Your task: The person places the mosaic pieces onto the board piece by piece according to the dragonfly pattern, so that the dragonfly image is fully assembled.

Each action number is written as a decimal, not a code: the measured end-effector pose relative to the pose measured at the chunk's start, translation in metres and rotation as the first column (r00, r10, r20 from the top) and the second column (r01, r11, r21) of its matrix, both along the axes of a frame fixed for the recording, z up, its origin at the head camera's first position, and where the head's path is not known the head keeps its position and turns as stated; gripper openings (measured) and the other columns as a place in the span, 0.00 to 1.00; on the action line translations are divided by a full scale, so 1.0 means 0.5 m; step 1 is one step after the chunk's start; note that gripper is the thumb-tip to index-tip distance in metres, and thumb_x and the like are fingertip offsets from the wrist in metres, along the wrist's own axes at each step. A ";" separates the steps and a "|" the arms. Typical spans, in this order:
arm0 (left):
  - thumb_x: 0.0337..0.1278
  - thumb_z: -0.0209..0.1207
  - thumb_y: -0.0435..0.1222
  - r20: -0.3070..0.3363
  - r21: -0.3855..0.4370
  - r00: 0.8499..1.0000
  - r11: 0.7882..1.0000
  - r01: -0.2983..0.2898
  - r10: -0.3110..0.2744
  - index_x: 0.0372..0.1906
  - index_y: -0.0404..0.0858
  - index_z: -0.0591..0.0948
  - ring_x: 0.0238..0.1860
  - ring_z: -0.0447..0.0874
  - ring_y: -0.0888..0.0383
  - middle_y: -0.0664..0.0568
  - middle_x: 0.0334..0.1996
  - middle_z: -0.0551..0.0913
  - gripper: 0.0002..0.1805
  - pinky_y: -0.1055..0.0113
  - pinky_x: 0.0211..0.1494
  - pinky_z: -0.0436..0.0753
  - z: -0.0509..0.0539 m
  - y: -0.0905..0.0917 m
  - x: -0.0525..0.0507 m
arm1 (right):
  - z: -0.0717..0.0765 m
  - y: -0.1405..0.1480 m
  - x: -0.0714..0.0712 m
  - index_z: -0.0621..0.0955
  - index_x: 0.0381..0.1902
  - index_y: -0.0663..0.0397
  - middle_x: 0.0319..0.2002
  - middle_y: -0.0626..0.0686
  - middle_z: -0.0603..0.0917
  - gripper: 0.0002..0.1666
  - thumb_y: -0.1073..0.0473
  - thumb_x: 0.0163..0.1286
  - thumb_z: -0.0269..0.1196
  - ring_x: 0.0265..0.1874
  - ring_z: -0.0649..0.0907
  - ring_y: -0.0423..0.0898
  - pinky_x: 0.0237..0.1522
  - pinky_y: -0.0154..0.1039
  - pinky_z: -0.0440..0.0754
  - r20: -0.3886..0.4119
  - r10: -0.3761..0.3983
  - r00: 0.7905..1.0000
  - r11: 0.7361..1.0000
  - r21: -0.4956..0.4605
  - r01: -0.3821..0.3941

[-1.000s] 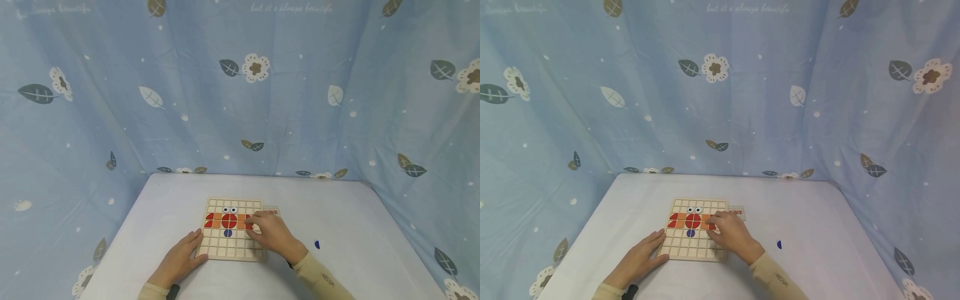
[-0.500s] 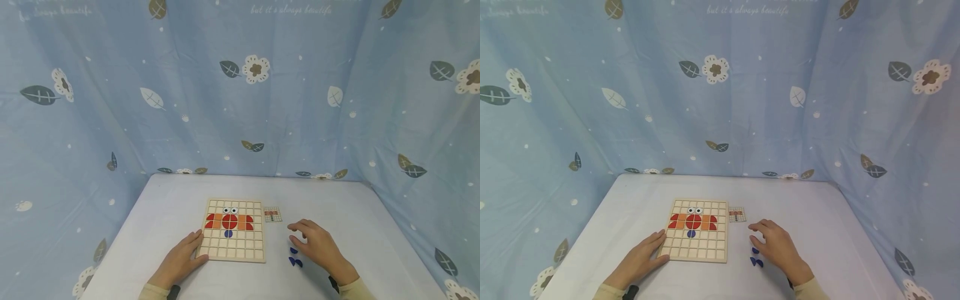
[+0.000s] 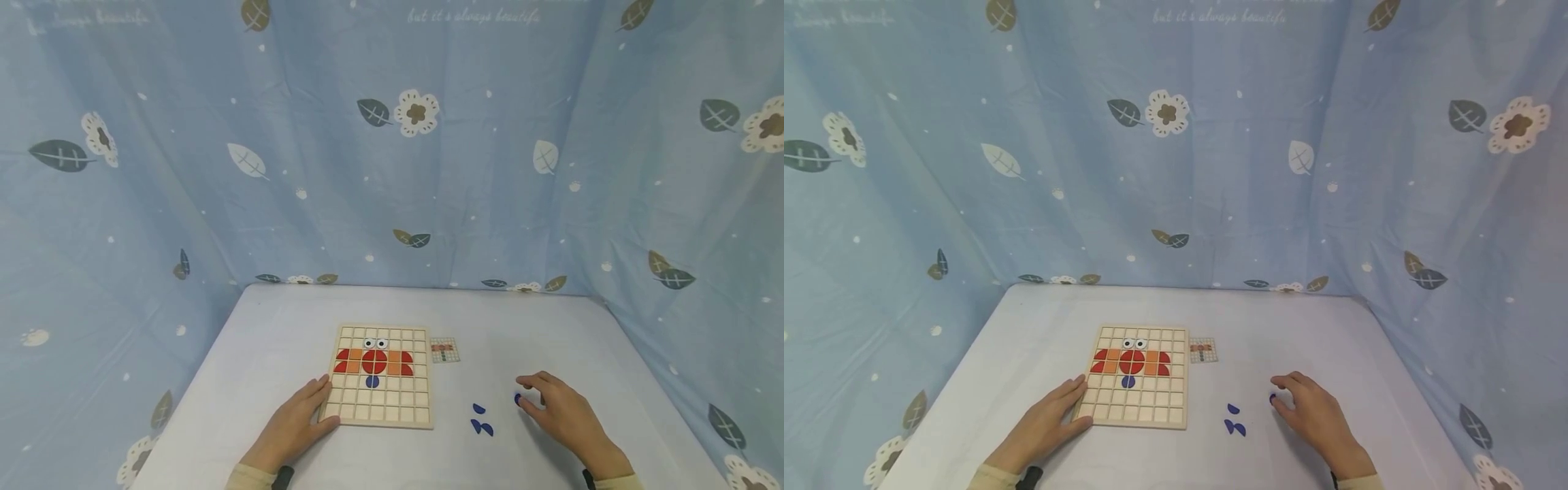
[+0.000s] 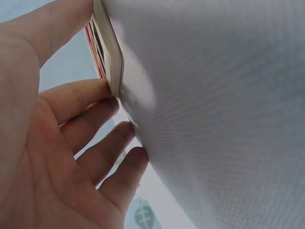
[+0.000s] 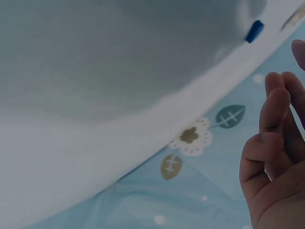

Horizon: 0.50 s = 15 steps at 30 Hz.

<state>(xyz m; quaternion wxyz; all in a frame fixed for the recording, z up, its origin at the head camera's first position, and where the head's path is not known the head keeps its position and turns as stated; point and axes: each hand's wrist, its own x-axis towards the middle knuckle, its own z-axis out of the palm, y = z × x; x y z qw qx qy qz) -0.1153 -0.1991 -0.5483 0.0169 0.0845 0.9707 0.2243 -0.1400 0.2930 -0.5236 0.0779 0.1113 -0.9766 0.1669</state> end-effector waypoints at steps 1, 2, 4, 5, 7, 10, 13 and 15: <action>0.58 0.68 0.55 -0.001 -0.003 1.000 1.000 -0.002 0.002 0.71 0.36 0.73 0.75 0.63 0.45 0.51 0.74 0.68 0.42 0.48 0.75 0.68 0.000 0.000 0.000 | -0.003 0.004 -0.001 0.87 0.50 0.48 0.42 0.43 0.84 0.22 0.56 0.57 0.77 0.30 0.78 0.38 0.26 0.34 0.79 0.018 -0.003 1.000 1.000 0.009 0.003; 0.58 0.68 0.55 -0.003 -0.004 1.000 1.000 -0.003 0.003 0.71 0.37 0.73 0.75 0.63 0.45 0.51 0.74 0.68 0.42 0.48 0.75 0.68 -0.001 -0.001 0.000 | -0.005 0.007 -0.002 0.87 0.50 0.48 0.42 0.43 0.84 0.22 0.56 0.57 0.77 0.30 0.78 0.38 0.27 0.34 0.80 0.032 -0.007 0.999 1.000 0.015 0.007; 0.58 0.68 0.55 -0.005 0.001 1.000 1.000 0.000 0.000 0.71 0.37 0.74 0.75 0.64 0.45 0.51 0.74 0.69 0.42 0.48 0.75 0.68 0.000 -0.001 0.001 | -0.008 0.012 -0.005 0.87 0.50 0.49 0.41 0.44 0.85 0.22 0.56 0.57 0.77 0.31 0.79 0.39 0.30 0.37 0.82 0.063 -0.011 0.998 1.000 0.020 0.010; 0.58 0.68 0.55 -0.007 0.003 1.000 1.000 0.004 -0.004 0.71 0.36 0.74 0.75 0.64 0.45 0.51 0.74 0.69 0.41 0.48 0.75 0.68 0.000 -0.001 0.001 | -0.009 0.013 -0.006 0.87 0.50 0.49 0.41 0.44 0.85 0.22 0.56 0.57 0.77 0.30 0.79 0.39 0.30 0.38 0.82 0.078 -0.009 0.997 1.000 0.023 0.008; 0.58 0.68 0.56 -0.007 0.004 1.000 1.000 0.004 -0.003 0.71 0.37 0.74 0.75 0.64 0.45 0.52 0.74 0.69 0.41 0.48 0.75 0.68 0.001 -0.002 0.002 | -0.012 0.014 -0.009 0.87 0.49 0.49 0.39 0.43 0.85 0.22 0.56 0.56 0.77 0.31 0.79 0.40 0.32 0.42 0.84 0.109 -0.005 0.994 0.999 0.032 0.002; 0.58 0.67 0.56 -0.001 0.012 1.000 1.000 0.009 -0.009 0.71 0.36 0.74 0.75 0.64 0.45 0.51 0.74 0.69 0.42 0.48 0.75 0.68 0.003 -0.002 0.002 | -0.013 0.010 -0.014 0.87 0.49 0.49 0.36 0.42 0.84 0.22 0.56 0.56 0.77 0.31 0.79 0.40 0.36 0.47 0.86 0.168 -0.013 0.986 0.999 0.040 0.006; 0.58 0.67 0.57 -0.002 0.010 1.000 1.000 0.007 -0.007 0.71 0.36 0.74 0.75 0.64 0.45 0.51 0.74 0.69 0.42 0.48 0.75 0.68 0.005 -0.001 0.003 | -0.015 0.005 -0.020 0.87 0.49 0.50 0.35 0.41 0.84 0.21 0.55 0.57 0.77 0.33 0.80 0.41 0.40 0.50 0.87 0.211 -0.027 0.977 0.999 0.050 0.017; 0.58 0.67 0.56 -0.009 0.016 1.000 1.000 0.011 -0.011 0.71 0.36 0.74 0.74 0.64 0.44 0.50 0.74 0.69 0.42 0.47 0.74 0.68 0.006 -0.001 0.003 | -0.016 0.004 -0.023 0.88 0.48 0.50 0.35 0.41 0.83 0.20 0.55 0.57 0.77 0.33 0.81 0.42 0.41 0.51 0.87 0.224 -0.031 0.974 0.998 0.061 0.018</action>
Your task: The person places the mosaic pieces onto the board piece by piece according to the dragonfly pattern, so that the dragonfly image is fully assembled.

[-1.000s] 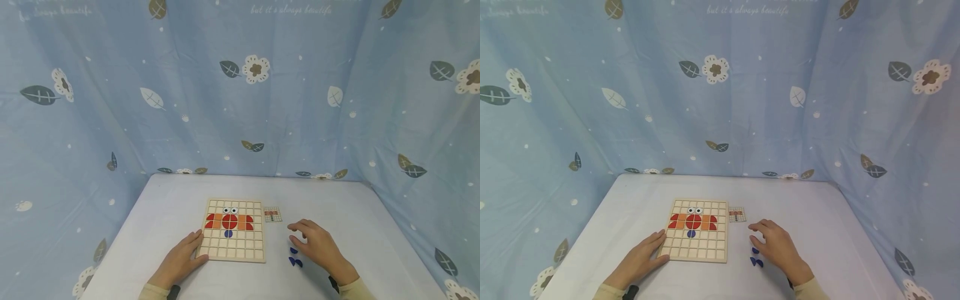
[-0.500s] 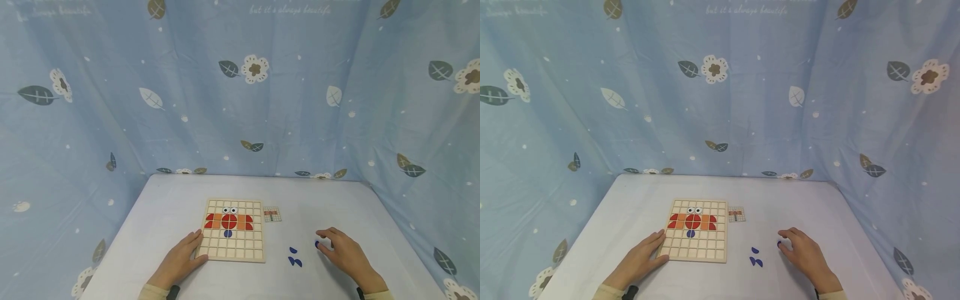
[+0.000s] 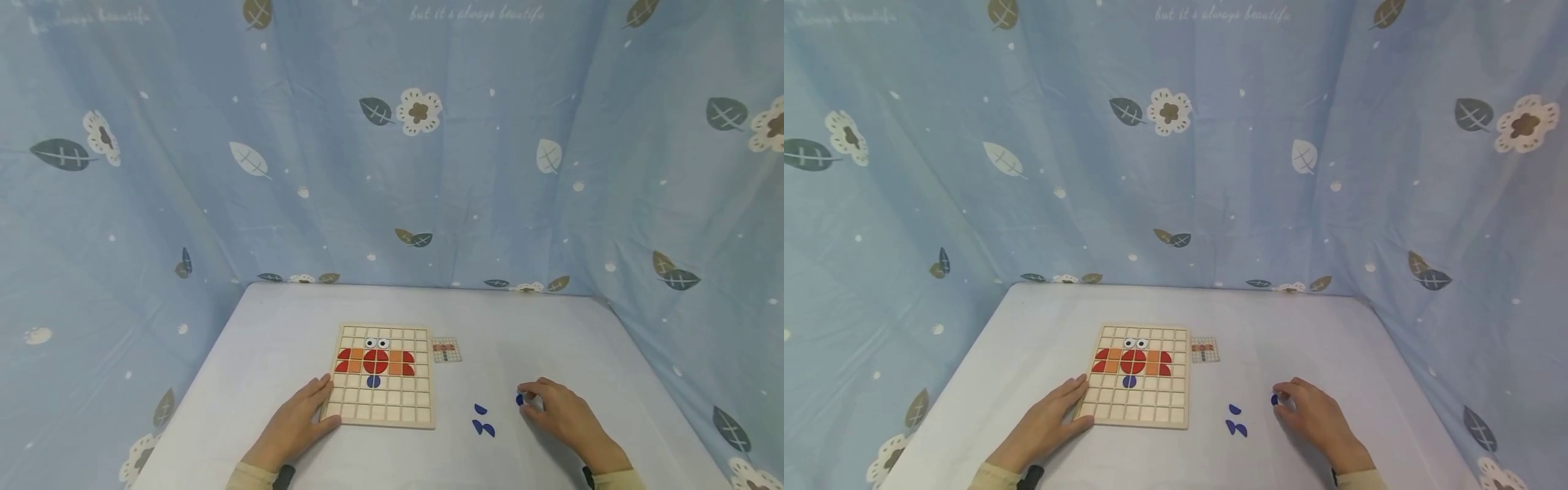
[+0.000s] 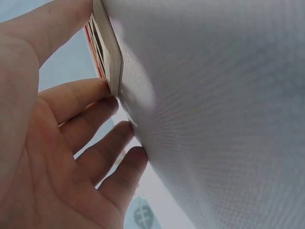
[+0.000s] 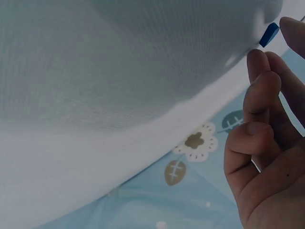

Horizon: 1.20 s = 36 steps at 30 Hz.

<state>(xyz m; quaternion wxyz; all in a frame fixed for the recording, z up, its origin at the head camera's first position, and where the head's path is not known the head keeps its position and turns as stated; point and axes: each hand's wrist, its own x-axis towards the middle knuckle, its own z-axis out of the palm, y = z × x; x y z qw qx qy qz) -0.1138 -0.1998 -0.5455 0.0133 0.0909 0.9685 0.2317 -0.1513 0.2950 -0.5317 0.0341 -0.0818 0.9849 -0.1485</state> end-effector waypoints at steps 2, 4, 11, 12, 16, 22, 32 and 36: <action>0.58 0.68 0.56 -0.008 -0.004 1.000 1.000 0.001 -0.001 0.70 0.35 0.74 0.74 0.64 0.44 0.50 0.74 0.69 0.42 0.47 0.74 0.69 0.000 0.000 0.001 | -0.001 0.001 -0.001 0.88 0.46 0.50 0.35 0.41 0.83 0.19 0.55 0.57 0.77 0.35 0.82 0.43 0.43 0.53 0.87 0.003 0.002 1.000 1.000 0.012 -0.002; 0.58 0.68 0.56 -0.011 -0.006 1.000 1.000 -0.002 0.002 0.70 0.36 0.74 0.74 0.65 0.44 0.50 0.74 0.70 0.41 0.47 0.74 0.69 0.000 0.001 0.001 | -0.001 0.001 -0.001 0.88 0.45 0.49 0.35 0.41 0.83 0.17 0.56 0.57 0.77 0.36 0.83 0.44 0.45 0.54 0.87 -0.002 0.010 1.000 1.000 0.019 -0.010; 0.57 0.68 0.55 -0.011 -0.014 1.000 1.000 -0.005 0.005 0.71 0.36 0.74 0.74 0.64 0.44 0.50 0.74 0.70 0.41 0.48 0.74 0.69 -0.002 0.000 0.001 | 0.001 -0.001 0.000 0.88 0.42 0.49 0.35 0.41 0.83 0.15 0.57 0.56 0.77 0.38 0.84 0.45 0.45 0.53 0.87 -0.009 0.018 1.000 1.000 0.016 -0.018; 0.57 0.68 0.55 -0.012 -0.012 1.000 1.000 -0.005 0.005 0.71 0.36 0.74 0.74 0.64 0.44 0.50 0.74 0.70 0.41 0.48 0.74 0.69 -0.003 0.000 0.001 | 0.002 -0.002 0.001 0.88 0.42 0.49 0.35 0.41 0.83 0.15 0.56 0.56 0.77 0.37 0.84 0.45 0.45 0.53 0.87 -0.010 0.018 1.000 1.000 0.013 -0.018; 0.58 0.68 0.55 -0.003 -0.006 1.000 1.000 -0.015 0.015 0.71 0.36 0.74 0.74 0.64 0.45 0.51 0.74 0.69 0.41 0.48 0.75 0.68 -0.001 0.000 -0.001 | 0.004 -0.004 0.003 0.88 0.41 0.48 0.35 0.42 0.82 0.15 0.56 0.56 0.77 0.36 0.83 0.44 0.44 0.52 0.87 -0.022 0.021 1.000 1.000 0.009 -0.021; 0.58 0.68 0.55 0.000 -0.004 1.000 1.000 -0.005 0.005 0.71 0.35 0.74 0.74 0.64 0.44 0.50 0.74 0.69 0.41 0.47 0.74 0.68 0.000 0.001 0.000 | 0.002 -0.007 0.004 0.88 0.41 0.49 0.34 0.42 0.82 0.14 0.56 0.56 0.77 0.36 0.83 0.44 0.44 0.52 0.87 -0.037 0.028 0.999 0.999 0.029 -0.027; 0.58 0.68 0.55 0.016 -0.001 1.000 1.000 -0.018 0.018 0.71 0.36 0.74 0.75 0.63 0.45 0.51 0.74 0.69 0.41 0.47 0.75 0.67 -0.002 0.001 -0.002 | -0.001 -0.003 -0.002 0.87 0.40 0.48 0.34 0.41 0.83 0.14 0.55 0.56 0.77 0.36 0.84 0.45 0.40 0.51 0.87 -0.064 0.032 0.997 0.999 0.008 -0.031; 0.58 0.68 0.55 0.019 0.002 1.000 1.000 -0.020 0.020 0.71 0.37 0.74 0.75 0.63 0.45 0.51 0.74 0.69 0.41 0.47 0.75 0.68 -0.003 0.001 -0.002 | 0.000 -0.005 -0.003 0.87 0.40 0.47 0.33 0.40 0.83 0.15 0.55 0.55 0.78 0.35 0.84 0.44 0.36 0.47 0.86 -0.108 0.048 0.993 0.999 -0.011 -0.049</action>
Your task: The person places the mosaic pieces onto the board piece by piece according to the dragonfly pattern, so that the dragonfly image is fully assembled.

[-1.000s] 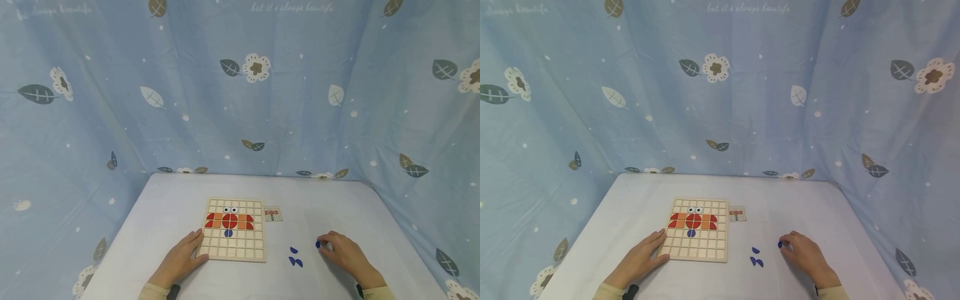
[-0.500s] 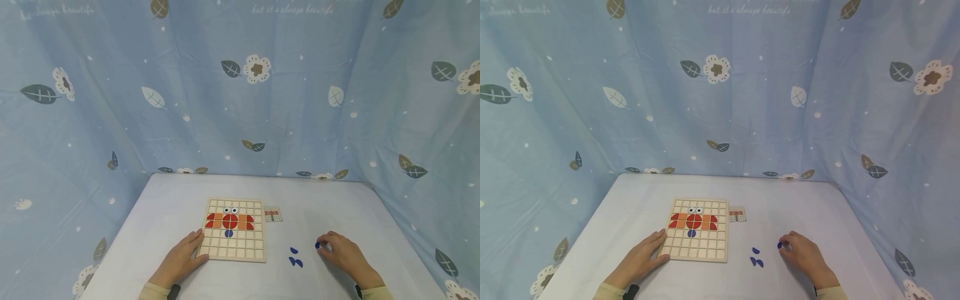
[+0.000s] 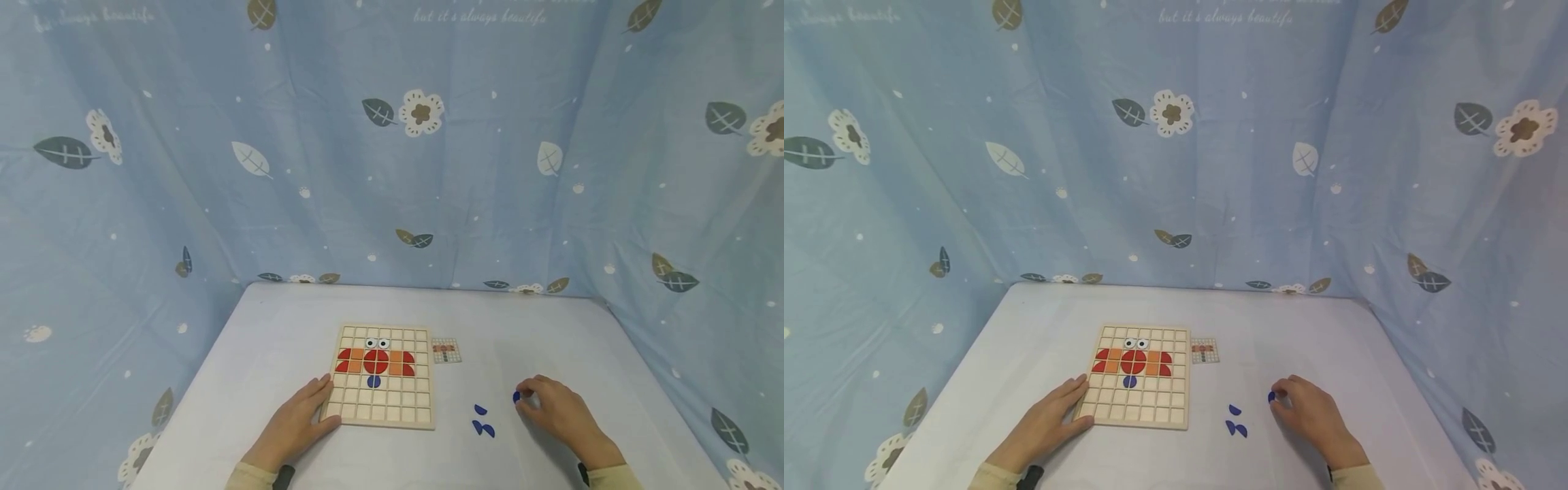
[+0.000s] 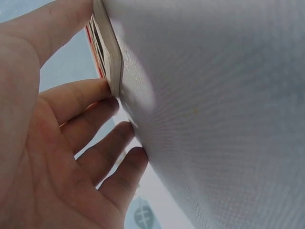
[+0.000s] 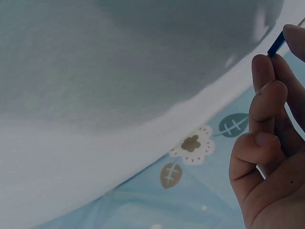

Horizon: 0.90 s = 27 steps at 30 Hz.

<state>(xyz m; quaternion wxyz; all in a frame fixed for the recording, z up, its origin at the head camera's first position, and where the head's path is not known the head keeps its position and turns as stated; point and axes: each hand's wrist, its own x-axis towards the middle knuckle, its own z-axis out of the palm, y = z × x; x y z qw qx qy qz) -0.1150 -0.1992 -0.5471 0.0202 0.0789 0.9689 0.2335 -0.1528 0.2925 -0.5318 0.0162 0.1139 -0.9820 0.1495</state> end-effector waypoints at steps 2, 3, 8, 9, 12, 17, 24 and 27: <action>0.58 0.68 0.55 0.000 -0.004 1.000 1.000 0.000 0.000 0.71 0.37 0.74 0.75 0.63 0.45 0.51 0.74 0.69 0.42 0.47 0.75 0.68 0.000 0.000 0.000 | 0.001 -0.004 -0.001 0.87 0.40 0.46 0.33 0.40 0.83 0.15 0.55 0.55 0.78 0.34 0.84 0.43 0.34 0.45 0.85 -0.030 0.011 0.999 1.000 -0.009 -0.011; 0.58 0.68 0.55 0.000 -0.004 1.000 1.000 0.002 -0.002 0.71 0.37 0.74 0.75 0.63 0.45 0.51 0.74 0.69 0.42 0.47 0.75 0.68 0.000 0.000 0.000 | 0.002 -0.007 -0.001 0.87 0.40 0.45 0.33 0.39 0.83 0.15 0.55 0.55 0.78 0.33 0.84 0.42 0.34 0.44 0.85 -0.042 0.012 0.999 1.000 -0.011 -0.013; 0.58 0.68 0.56 -0.007 -0.010 1.000 1.000 0.003 -0.003 0.71 0.37 0.74 0.75 0.64 0.45 0.51 0.74 0.69 0.42 0.48 0.75 0.68 0.000 -0.001 0.000 | 0.006 -0.031 -0.007 0.87 0.41 0.44 0.33 0.38 0.82 0.15 0.53 0.56 0.78 0.34 0.83 0.40 0.36 0.43 0.86 -0.055 0.024 0.998 1.000 -0.001 -0.024; 0.58 0.68 0.55 -0.009 -0.010 1.000 1.000 0.004 -0.004 0.71 0.37 0.74 0.75 0.64 0.45 0.51 0.74 0.69 0.42 0.48 0.75 0.68 -0.001 -0.001 0.000 | 0.007 -0.037 -0.008 0.87 0.41 0.44 0.33 0.38 0.82 0.15 0.53 0.56 0.78 0.35 0.83 0.40 0.37 0.43 0.86 -0.058 0.025 0.998 1.000 0.002 -0.025; 0.58 0.68 0.55 -0.008 -0.011 1.000 1.000 0.004 -0.004 0.71 0.36 0.74 0.75 0.64 0.45 0.51 0.74 0.69 0.42 0.48 0.75 0.68 -0.001 -0.002 0.000 | 0.009 -0.057 -0.014 0.87 0.41 0.43 0.33 0.37 0.82 0.15 0.52 0.56 0.78 0.35 0.82 0.38 0.39 0.42 0.87 -0.076 0.038 0.996 0.999 0.002 -0.038; 0.58 0.68 0.56 0.002 -0.014 1.000 1.000 0.005 -0.005 0.71 0.37 0.74 0.75 0.63 0.45 0.51 0.74 0.69 0.41 0.48 0.75 0.68 -0.001 -0.001 0.001 | 0.013 -0.091 -0.021 0.87 0.40 0.41 0.32 0.35 0.81 0.15 0.50 0.55 0.78 0.32 0.80 0.34 0.35 0.37 0.85 -0.148 0.082 0.986 0.997 0.000 -0.083; 0.58 0.68 0.55 -0.009 -0.013 1.000 1.000 0.010 -0.011 0.71 0.36 0.74 0.74 0.64 0.45 0.50 0.74 0.69 0.41 0.48 0.75 0.68 0.002 -0.001 0.001 | 0.011 -0.146 -0.025 0.88 0.40 0.40 0.32 0.36 0.82 0.16 0.50 0.54 0.79 0.31 0.81 0.35 0.32 0.33 0.84 -0.243 0.181 0.953 0.982 0.001 -0.187; 0.58 0.68 0.55 -0.017 -0.023 1.000 1.000 0.016 -0.017 0.71 0.36 0.74 0.74 0.64 0.45 0.51 0.74 0.69 0.41 0.48 0.75 0.68 -0.001 -0.002 0.001 | 0.013 -0.165 -0.025 0.87 0.40 0.40 0.33 0.37 0.82 0.15 0.50 0.55 0.78 0.31 0.82 0.36 0.30 0.33 0.84 -0.281 0.234 0.931 0.970 -0.003 -0.245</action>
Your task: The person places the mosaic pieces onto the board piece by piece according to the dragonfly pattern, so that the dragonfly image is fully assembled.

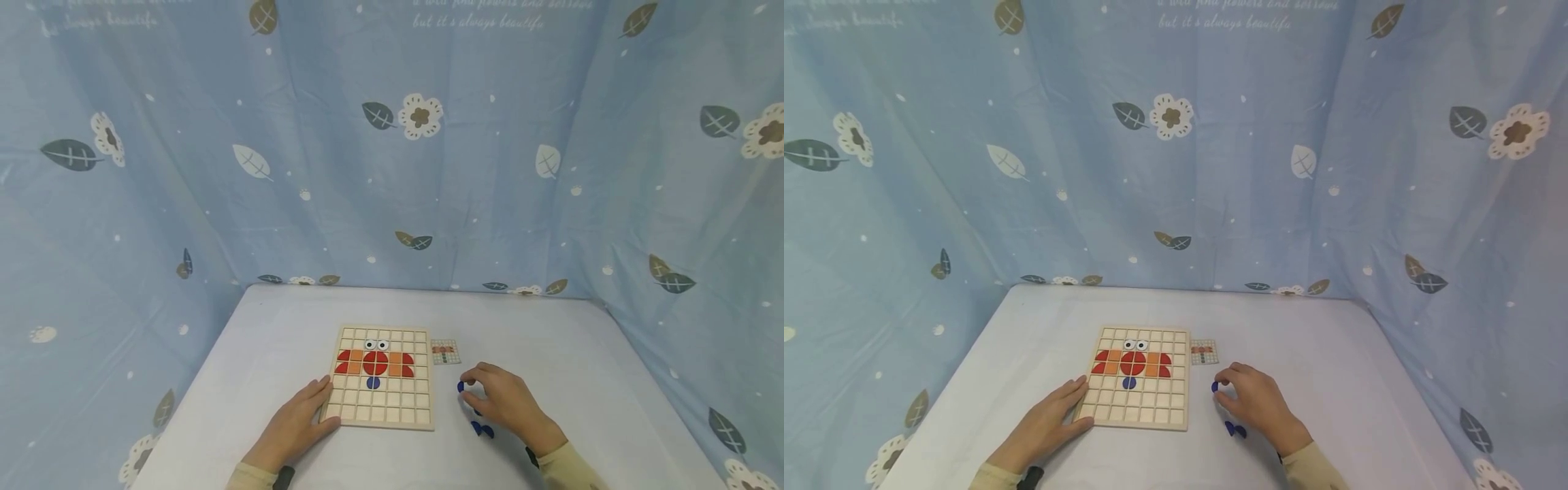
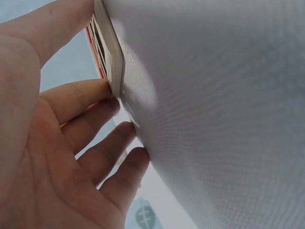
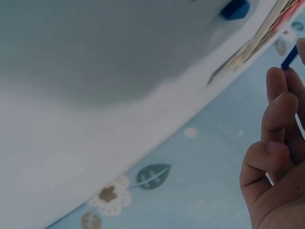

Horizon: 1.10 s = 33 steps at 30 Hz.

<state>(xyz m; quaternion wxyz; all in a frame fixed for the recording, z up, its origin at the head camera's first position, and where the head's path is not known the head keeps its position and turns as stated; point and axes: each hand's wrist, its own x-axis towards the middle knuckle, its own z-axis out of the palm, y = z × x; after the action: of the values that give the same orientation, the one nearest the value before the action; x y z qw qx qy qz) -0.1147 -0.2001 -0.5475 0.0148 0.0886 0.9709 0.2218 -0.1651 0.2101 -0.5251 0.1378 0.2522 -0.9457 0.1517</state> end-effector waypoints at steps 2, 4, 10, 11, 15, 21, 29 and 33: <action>0.58 0.68 0.55 -0.003 -0.006 1.000 1.000 0.003 -0.003 0.71 0.36 0.74 0.74 0.64 0.45 0.50 0.74 0.69 0.41 0.48 0.74 0.68 0.000 -0.001 0.000 | 0.002 -0.015 0.000 0.87 0.40 0.40 0.33 0.38 0.83 0.15 0.50 0.56 0.78 0.31 0.82 0.37 0.30 0.34 0.83 0.005 0.017 1.000 1.000 -0.007 -0.017; 0.58 0.68 0.55 -0.009 -0.006 1.000 1.000 0.006 -0.006 0.70 0.35 0.74 0.74 0.65 0.44 0.49 0.74 0.70 0.41 0.47 0.74 0.69 0.002 -0.001 0.000 | 0.005 -0.030 -0.002 0.87 0.40 0.40 0.33 0.38 0.83 0.14 0.50 0.56 0.78 0.31 0.82 0.37 0.31 0.34 0.84 0.007 0.032 0.999 0.999 -0.016 -0.032; 0.58 0.68 0.55 -0.020 0.005 1.000 1.000 0.007 -0.007 0.70 0.35 0.74 0.74 0.65 0.44 0.50 0.73 0.70 0.41 0.47 0.74 0.69 0.005 -0.001 0.000 | 0.015 -0.076 -0.012 0.87 0.42 0.41 0.35 0.39 0.84 0.15 0.49 0.58 0.77 0.34 0.84 0.38 0.33 0.35 0.85 -0.021 0.089 0.996 0.996 -0.025 -0.089; 0.58 0.68 0.55 -0.015 0.003 1.000 1.000 0.006 -0.006 0.71 0.36 0.74 0.74 0.64 0.45 0.50 0.74 0.70 0.41 0.48 0.74 0.68 0.004 -0.001 -0.001 | 0.016 -0.083 -0.013 0.87 0.42 0.41 0.35 0.39 0.84 0.15 0.49 0.58 0.77 0.34 0.84 0.38 0.33 0.35 0.85 -0.025 0.094 0.995 0.995 -0.025 -0.095; 0.58 0.68 0.55 -0.017 -0.001 1.000 1.000 0.016 -0.016 0.71 0.35 0.74 0.74 0.65 0.44 0.49 0.73 0.70 0.42 0.47 0.74 0.69 0.004 0.000 0.000 | 0.021 -0.110 -0.019 0.87 0.43 0.41 0.37 0.40 0.85 0.15 0.49 0.60 0.76 0.35 0.85 0.39 0.34 0.36 0.86 -0.012 0.123 0.992 0.991 -0.048 -0.124; 0.57 0.69 0.54 -0.035 0.009 0.999 1.000 0.018 -0.017 0.70 0.34 0.75 0.73 0.66 0.43 0.49 0.73 0.70 0.41 0.47 0.73 0.70 0.004 -0.003 0.002 | 0.022 -0.152 -0.031 0.87 0.44 0.41 0.40 0.40 0.85 0.14 0.47 0.62 0.74 0.46 0.86 0.43 0.43 0.40 0.88 -0.013 0.156 0.988 0.985 -0.068 -0.156; 0.56 0.69 0.55 -0.028 0.015 0.999 1.000 0.018 -0.018 0.70 0.35 0.75 0.73 0.66 0.44 0.49 0.73 0.71 0.41 0.47 0.73 0.70 0.005 -0.003 0.001 | 0.021 -0.206 -0.049 0.88 0.44 0.45 0.39 0.43 0.87 0.13 0.48 0.63 0.73 0.37 0.86 0.42 0.42 0.38 0.88 -0.012 0.222 0.975 0.971 -0.083 -0.223; 0.57 0.69 0.55 -0.026 0.010 0.999 1.000 0.019 -0.018 0.70 0.35 0.75 0.73 0.66 0.44 0.49 0.73 0.71 0.41 0.47 0.73 0.70 0.002 -0.003 0.000 | 0.022 -0.233 -0.049 0.88 0.44 0.45 0.39 0.43 0.87 0.14 0.48 0.63 0.73 0.36 0.85 0.39 0.36 0.32 0.85 -0.018 0.246 0.969 0.967 -0.061 -0.246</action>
<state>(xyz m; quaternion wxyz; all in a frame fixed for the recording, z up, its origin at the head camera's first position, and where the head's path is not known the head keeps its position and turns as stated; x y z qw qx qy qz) -0.1145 -0.2016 -0.5464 0.0039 0.1006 0.9691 0.2253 -0.1897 0.0937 -0.5141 0.1308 0.3639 -0.9011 0.1961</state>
